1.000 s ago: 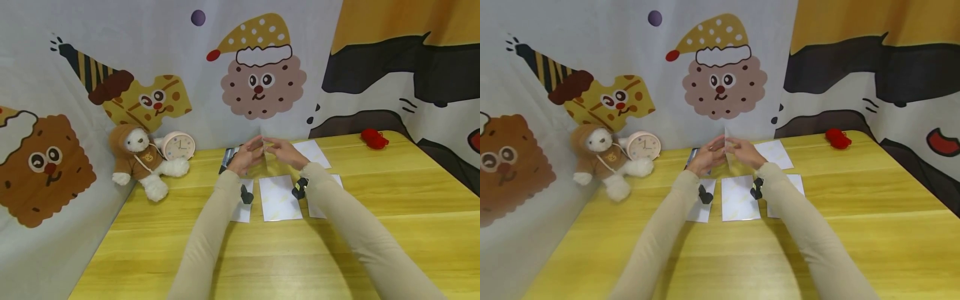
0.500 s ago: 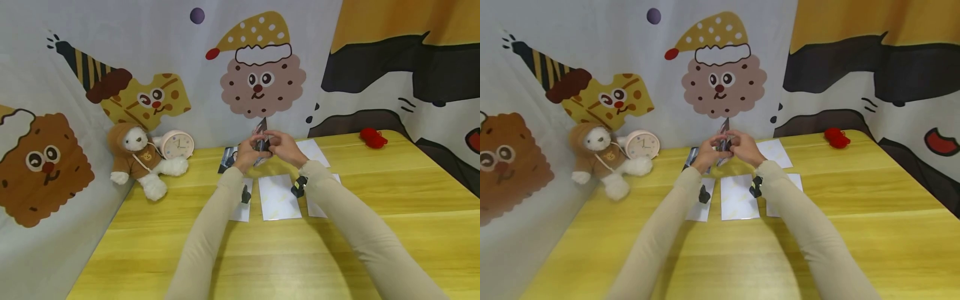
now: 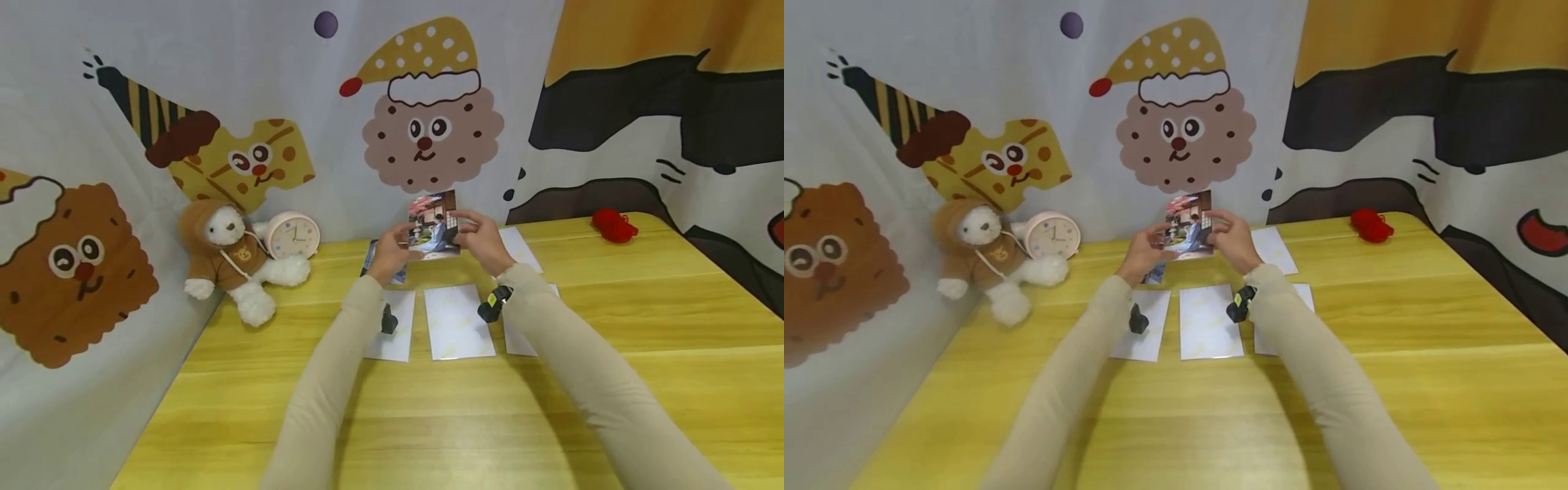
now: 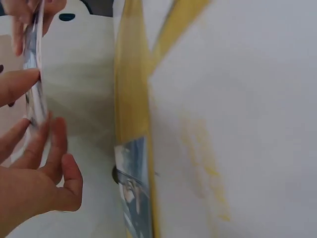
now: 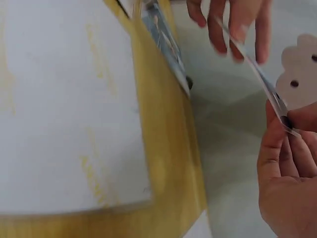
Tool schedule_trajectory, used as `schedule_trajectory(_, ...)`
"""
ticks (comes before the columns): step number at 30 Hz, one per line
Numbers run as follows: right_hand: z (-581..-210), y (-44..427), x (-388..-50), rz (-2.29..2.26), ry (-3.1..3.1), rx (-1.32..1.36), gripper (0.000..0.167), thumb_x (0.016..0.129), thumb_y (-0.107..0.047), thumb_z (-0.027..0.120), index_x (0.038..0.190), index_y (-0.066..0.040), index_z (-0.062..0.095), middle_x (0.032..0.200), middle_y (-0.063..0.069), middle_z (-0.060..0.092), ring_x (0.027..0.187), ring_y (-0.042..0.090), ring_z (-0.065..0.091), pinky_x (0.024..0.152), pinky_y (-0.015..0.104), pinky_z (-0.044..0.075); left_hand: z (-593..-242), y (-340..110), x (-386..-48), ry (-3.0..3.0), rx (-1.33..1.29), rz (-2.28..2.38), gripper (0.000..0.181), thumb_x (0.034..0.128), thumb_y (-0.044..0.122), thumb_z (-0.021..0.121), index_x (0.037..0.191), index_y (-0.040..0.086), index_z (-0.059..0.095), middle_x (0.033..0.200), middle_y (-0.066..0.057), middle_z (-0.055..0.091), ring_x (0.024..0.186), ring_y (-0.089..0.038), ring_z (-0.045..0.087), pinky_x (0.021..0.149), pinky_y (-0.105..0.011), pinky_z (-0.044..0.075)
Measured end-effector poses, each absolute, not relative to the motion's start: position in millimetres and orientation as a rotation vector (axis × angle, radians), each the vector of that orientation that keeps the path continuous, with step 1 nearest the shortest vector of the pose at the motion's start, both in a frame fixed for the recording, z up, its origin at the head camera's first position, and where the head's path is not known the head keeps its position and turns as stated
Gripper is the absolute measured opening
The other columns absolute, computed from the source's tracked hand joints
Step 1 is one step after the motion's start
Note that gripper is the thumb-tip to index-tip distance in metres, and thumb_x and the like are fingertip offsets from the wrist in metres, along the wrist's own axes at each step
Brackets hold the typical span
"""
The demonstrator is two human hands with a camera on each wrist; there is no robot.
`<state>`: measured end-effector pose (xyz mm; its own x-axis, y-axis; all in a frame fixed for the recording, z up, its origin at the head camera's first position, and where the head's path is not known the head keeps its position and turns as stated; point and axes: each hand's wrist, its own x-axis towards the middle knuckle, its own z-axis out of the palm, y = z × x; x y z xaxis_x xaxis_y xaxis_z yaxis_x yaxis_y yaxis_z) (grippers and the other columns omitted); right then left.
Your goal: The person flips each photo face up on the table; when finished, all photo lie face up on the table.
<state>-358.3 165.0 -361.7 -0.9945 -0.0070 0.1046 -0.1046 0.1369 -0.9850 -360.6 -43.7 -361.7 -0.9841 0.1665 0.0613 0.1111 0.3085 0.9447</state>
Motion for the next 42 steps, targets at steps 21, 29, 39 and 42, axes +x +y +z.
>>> schedule_trajectory(21,-384,166,-363,1.291,-2.916,-0.029,0.055,0.088,-0.004,0.068,0.142,-0.005,0.054,0.083,0.012,0.071,0.055,0.01,0.059,0.055,0.023,0.046,-374,-29,-366,2.835,0.117,1.108,0.057,0.0791,0.014,0.083,0.132,0.008,0.065,0.123,-0.013,0.069,0.095,-0.023,0.063,0.083,-0.035,0.057)
schedule_trajectory(29,-386,162,-369,1.061,-3.009,-0.007,0.05,0.088,-0.006,0.065,0.137,-0.001,0.058,0.114,0.022,0.07,0.083,0.023,0.06,0.072,0.031,0.051,-375,-23,-363,2.933,0.148,0.831,0.045,0.0785,0.015,0.083,0.121,0.005,0.072,0.124,-0.011,0.071,0.114,-0.029,0.064,0.097,-0.039,0.055)
schedule_trajectory(39,-392,162,-379,0.769,-3.104,0.087,0.043,0.088,-0.01,0.061,0.13,-0.001,0.065,0.129,0.022,0.067,0.102,0.03,0.061,0.094,0.044,0.053,-374,-22,-365,2.942,0.216,0.658,0.037,0.0791,0.017,0.081,0.115,0.01,0.076,0.119,-0.007,0.074,0.113,-0.029,0.064,0.099,-0.041,0.052)
schedule_trajectory(42,-394,163,-380,0.733,-3.117,0.089,0.039,0.089,-0.012,0.062,0.127,-0.002,0.067,0.126,0.02,0.069,0.103,0.029,0.063,0.095,0.046,0.054,-374,-23,-366,2.952,0.216,0.618,0.039,0.079,0.02,0.081,0.117,0.013,0.076,0.122,-0.007,0.073,0.117,-0.032,0.059,0.102,-0.044,0.049)
